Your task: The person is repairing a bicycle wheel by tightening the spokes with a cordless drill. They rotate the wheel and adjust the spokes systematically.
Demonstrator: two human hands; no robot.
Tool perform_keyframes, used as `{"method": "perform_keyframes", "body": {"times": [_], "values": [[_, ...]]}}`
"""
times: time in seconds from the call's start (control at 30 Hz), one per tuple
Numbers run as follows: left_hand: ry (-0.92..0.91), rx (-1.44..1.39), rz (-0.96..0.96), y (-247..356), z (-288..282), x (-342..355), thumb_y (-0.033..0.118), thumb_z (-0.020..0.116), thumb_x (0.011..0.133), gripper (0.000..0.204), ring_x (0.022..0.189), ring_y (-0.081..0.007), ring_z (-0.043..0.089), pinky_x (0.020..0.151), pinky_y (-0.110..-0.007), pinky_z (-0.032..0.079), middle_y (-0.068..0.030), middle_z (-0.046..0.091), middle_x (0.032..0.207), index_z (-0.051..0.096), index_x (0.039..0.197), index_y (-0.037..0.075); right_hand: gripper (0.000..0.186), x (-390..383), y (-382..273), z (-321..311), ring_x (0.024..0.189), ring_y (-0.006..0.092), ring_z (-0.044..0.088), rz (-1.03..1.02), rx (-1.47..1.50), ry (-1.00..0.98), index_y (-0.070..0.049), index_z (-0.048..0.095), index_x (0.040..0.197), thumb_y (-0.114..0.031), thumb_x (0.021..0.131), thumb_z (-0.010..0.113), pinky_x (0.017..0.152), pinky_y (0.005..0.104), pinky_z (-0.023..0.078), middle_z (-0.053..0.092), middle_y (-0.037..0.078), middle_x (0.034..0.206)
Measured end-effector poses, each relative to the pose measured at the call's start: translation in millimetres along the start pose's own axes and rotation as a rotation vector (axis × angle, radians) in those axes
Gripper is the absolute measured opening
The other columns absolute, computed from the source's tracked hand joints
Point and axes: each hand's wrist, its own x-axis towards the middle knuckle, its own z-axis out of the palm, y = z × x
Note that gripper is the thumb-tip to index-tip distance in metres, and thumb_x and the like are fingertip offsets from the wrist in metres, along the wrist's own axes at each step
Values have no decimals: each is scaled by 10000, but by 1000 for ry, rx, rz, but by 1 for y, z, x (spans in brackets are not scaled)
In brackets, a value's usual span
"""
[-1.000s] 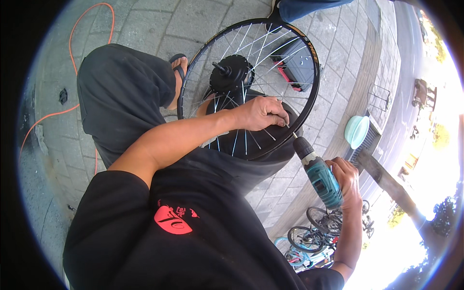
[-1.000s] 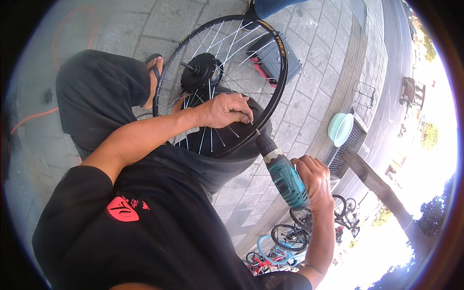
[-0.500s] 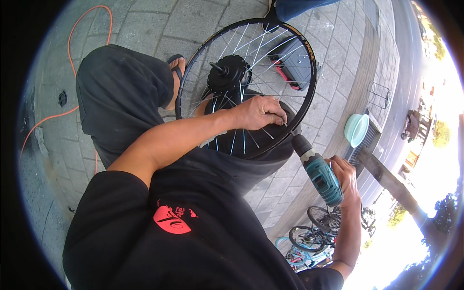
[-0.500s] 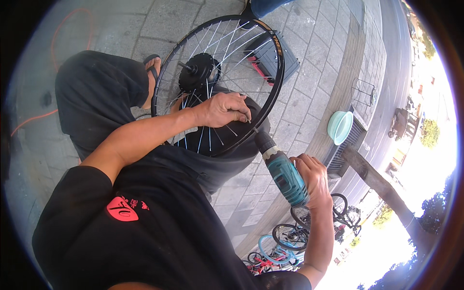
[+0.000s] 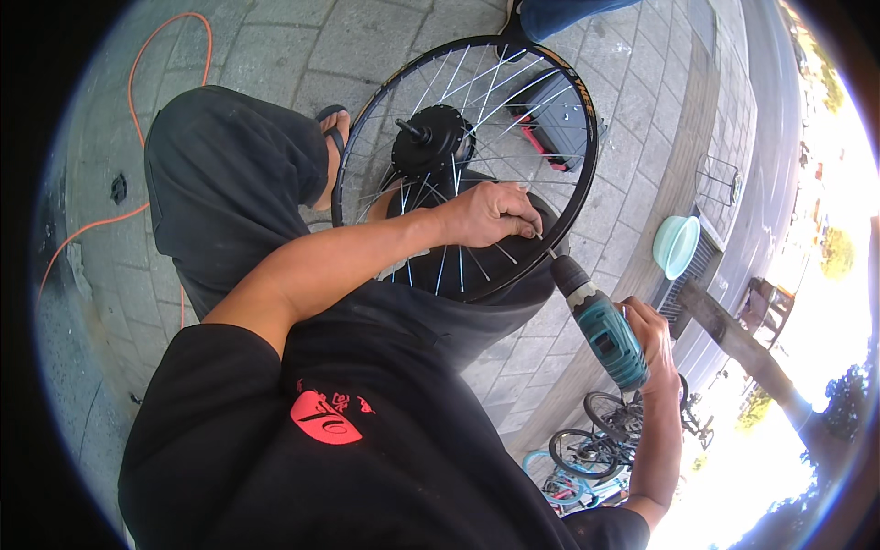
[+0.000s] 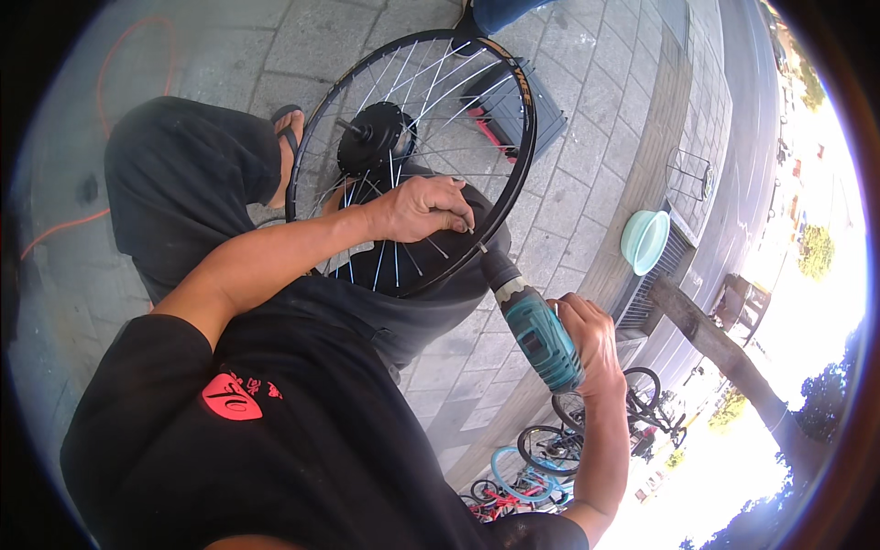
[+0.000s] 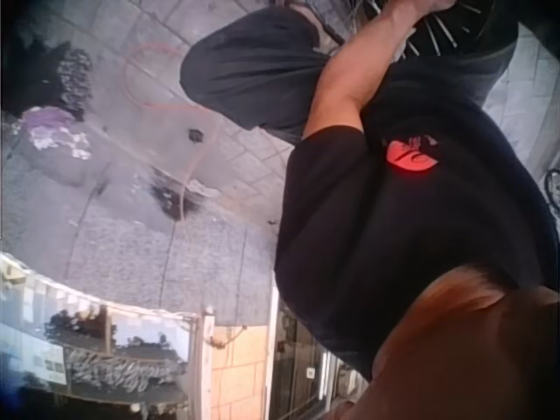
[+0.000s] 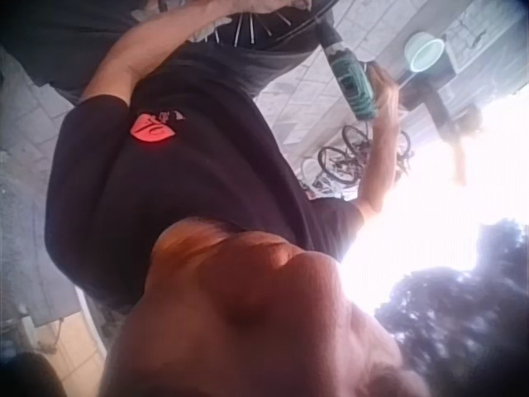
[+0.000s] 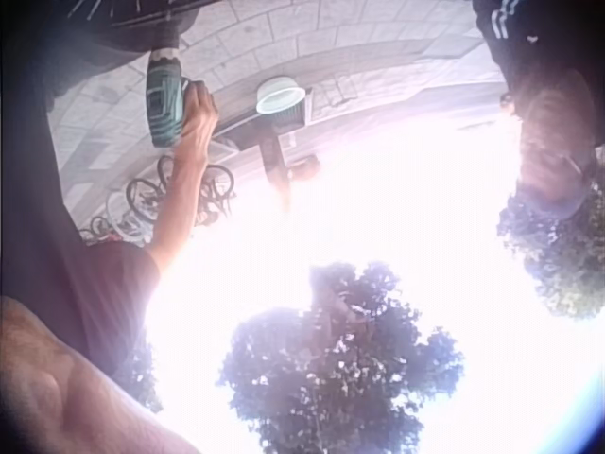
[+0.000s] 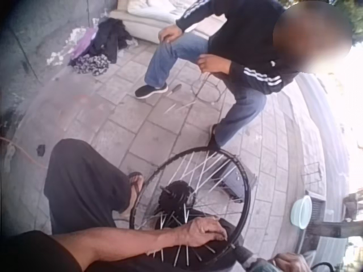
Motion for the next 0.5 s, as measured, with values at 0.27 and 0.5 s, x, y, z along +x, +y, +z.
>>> {"method": "perform_keyframes", "body": {"times": [0.27, 0.5], "values": [[13, 78, 25, 1, 1, -1, 84, 777, 964, 89, 971, -186, 729, 1230, -486, 415, 4, 798, 912, 802, 1049, 84, 338, -5, 4, 7, 830, 355, 709, -31, -12, 38, 6, 734, 1031, -93, 712, 788, 783, 435, 563, 712, 137, 916], [-16, 77, -24, 11, -8, -1, 113, 797, 960, 122, 1020, -203, 697, 998, -375, 512, -32, 793, 1026, 807, 1076, 75, 393, -9, -1, 5, 828, 354, 696, -85, -19, 65, -9, 732, 1085, -111, 709, 783, 781, 435, 548, 679, 124, 899]]}}
